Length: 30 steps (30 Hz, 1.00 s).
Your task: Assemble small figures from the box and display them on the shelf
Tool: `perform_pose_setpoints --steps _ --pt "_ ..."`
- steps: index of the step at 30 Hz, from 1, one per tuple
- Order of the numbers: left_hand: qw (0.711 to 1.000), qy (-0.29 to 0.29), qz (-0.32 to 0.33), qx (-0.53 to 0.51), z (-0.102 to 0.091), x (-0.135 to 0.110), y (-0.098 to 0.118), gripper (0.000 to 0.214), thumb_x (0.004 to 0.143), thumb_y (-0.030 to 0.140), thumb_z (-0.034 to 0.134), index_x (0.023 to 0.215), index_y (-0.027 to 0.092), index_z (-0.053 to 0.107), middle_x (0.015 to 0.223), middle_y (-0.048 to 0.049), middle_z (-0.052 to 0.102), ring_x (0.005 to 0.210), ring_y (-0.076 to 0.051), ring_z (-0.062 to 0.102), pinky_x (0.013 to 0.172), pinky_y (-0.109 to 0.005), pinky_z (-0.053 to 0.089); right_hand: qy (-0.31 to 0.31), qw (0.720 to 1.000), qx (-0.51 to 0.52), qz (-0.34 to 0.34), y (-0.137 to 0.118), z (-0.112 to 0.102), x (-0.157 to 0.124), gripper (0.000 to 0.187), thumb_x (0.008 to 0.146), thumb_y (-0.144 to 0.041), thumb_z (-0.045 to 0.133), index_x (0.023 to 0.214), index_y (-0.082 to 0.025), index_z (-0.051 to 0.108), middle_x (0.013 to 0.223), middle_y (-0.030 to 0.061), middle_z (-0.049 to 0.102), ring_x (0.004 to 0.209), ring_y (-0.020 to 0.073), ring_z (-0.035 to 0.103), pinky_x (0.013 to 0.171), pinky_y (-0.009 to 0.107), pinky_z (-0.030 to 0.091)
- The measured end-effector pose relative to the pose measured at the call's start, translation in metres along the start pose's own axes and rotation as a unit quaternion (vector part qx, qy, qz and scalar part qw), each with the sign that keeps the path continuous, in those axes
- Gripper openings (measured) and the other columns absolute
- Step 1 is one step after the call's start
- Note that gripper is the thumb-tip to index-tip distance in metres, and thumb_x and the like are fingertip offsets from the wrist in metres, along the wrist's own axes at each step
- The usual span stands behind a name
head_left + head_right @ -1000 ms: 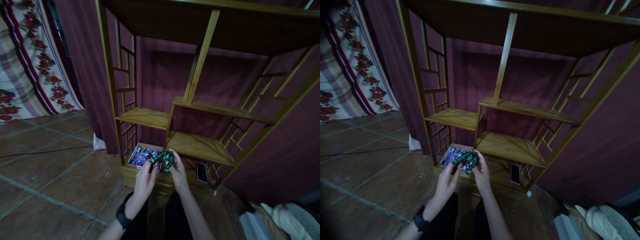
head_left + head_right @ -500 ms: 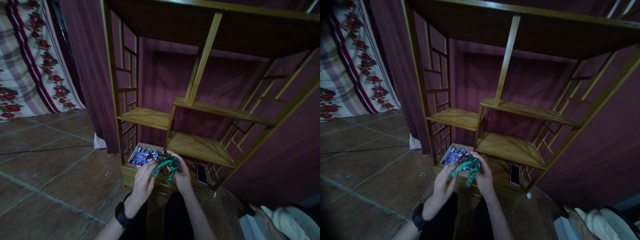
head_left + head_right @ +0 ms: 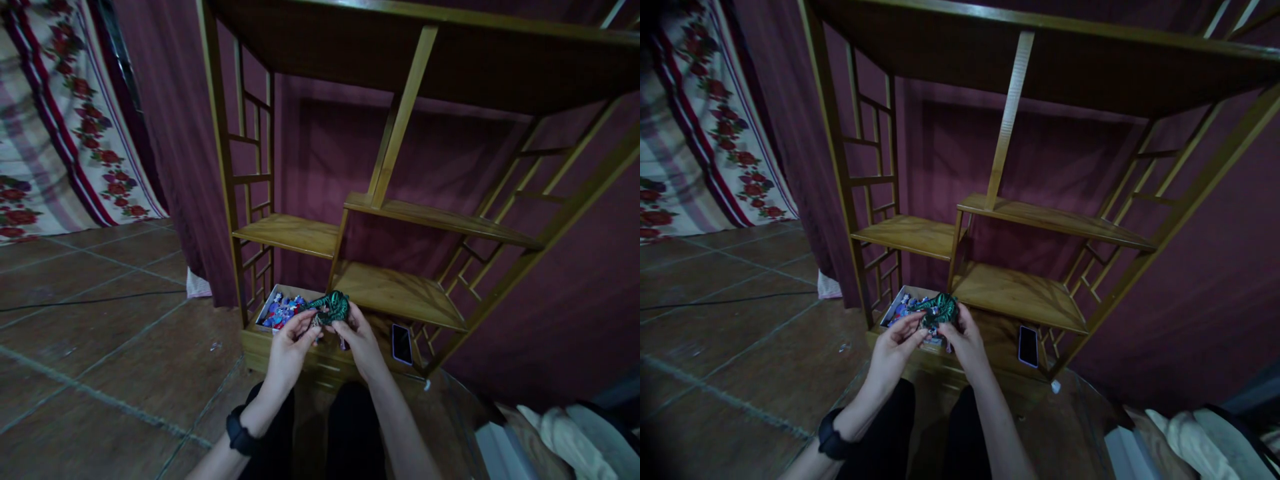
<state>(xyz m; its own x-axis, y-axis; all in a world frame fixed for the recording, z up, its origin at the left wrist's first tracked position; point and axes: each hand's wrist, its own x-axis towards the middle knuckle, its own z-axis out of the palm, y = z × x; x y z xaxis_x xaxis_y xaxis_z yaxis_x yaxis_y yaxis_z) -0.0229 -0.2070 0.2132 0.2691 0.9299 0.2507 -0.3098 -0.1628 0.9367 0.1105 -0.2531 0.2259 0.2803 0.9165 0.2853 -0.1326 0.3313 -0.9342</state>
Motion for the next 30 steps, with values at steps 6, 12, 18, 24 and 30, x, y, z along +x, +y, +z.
perform_pose_setpoints --steps 6,12,18,24,30 --pt "0.996 -0.005 -0.062 -0.061 0.004 0.004 0.001 0.037 0.063 0.028 0.072 0.095 0.012 0.059 0.080 -0.0052 0.067 0.066 -0.015 0.065 0.054 -0.024 0.051 0.014 0.996 0.077 0.041 0.011 0.004 0.000 0.035 0.075 -0.035 0.063 0.107 -0.021 0.061 0.101 0.0047 0.067 0.091 0.0202 0.062 0.085 0.037 0.048" --pt "0.996 0.038 -0.057 -0.063 0.003 0.011 -0.003 0.039 0.062 0.031 0.072 0.093 0.013 0.056 0.077 -0.0017 0.063 0.062 -0.014 0.064 0.055 -0.026 0.053 0.009 0.989 0.123 0.075 0.017 0.000 -0.004 0.042 0.073 -0.036 0.064 0.113 -0.022 0.059 0.120 0.0059 0.060 0.107 0.0234 0.058 0.091 0.045 0.047" --pt "0.997 0.053 -0.032 -0.048 0.002 0.017 -0.012 0.038 0.064 0.033 0.070 0.093 0.013 0.054 0.076 -0.0008 0.060 0.062 -0.015 0.064 0.056 -0.029 0.054 0.052 0.997 0.024 0.059 0.033 0.001 -0.003 0.053 0.069 -0.034 0.069 0.119 -0.024 0.054 0.121 0.0050 0.059 0.110 0.0236 0.055 0.093 0.045 0.046" --pt "0.979 0.024 0.086 0.182 -0.002 0.012 -0.015 0.031 0.078 0.036 0.058 0.102 0.017 0.056 0.091 -0.0060 0.064 0.080 -0.018 0.063 0.070 -0.033 0.052 0.097 0.994 -0.035 0.038 0.045 0.001 0.006 0.053 0.069 -0.033 0.067 0.119 -0.021 0.055 0.110 0.0046 0.064 0.097 0.0220 0.061 0.084 0.042 0.053" --pt "0.841 -0.005 0.241 0.485 -0.008 0.003 -0.005 0.036 0.086 0.034 0.046 0.118 0.019 0.051 0.104 -0.0109 0.063 0.090 -0.022 0.061 0.076 -0.033 0.048 0.103 0.994 -0.030 0.027 0.055 -0.005 0.009 0.052 0.070 -0.034 0.066 0.119 -0.019 0.055 0.108 0.0063 0.064 0.096 0.0223 0.061 0.083 0.042 0.053"
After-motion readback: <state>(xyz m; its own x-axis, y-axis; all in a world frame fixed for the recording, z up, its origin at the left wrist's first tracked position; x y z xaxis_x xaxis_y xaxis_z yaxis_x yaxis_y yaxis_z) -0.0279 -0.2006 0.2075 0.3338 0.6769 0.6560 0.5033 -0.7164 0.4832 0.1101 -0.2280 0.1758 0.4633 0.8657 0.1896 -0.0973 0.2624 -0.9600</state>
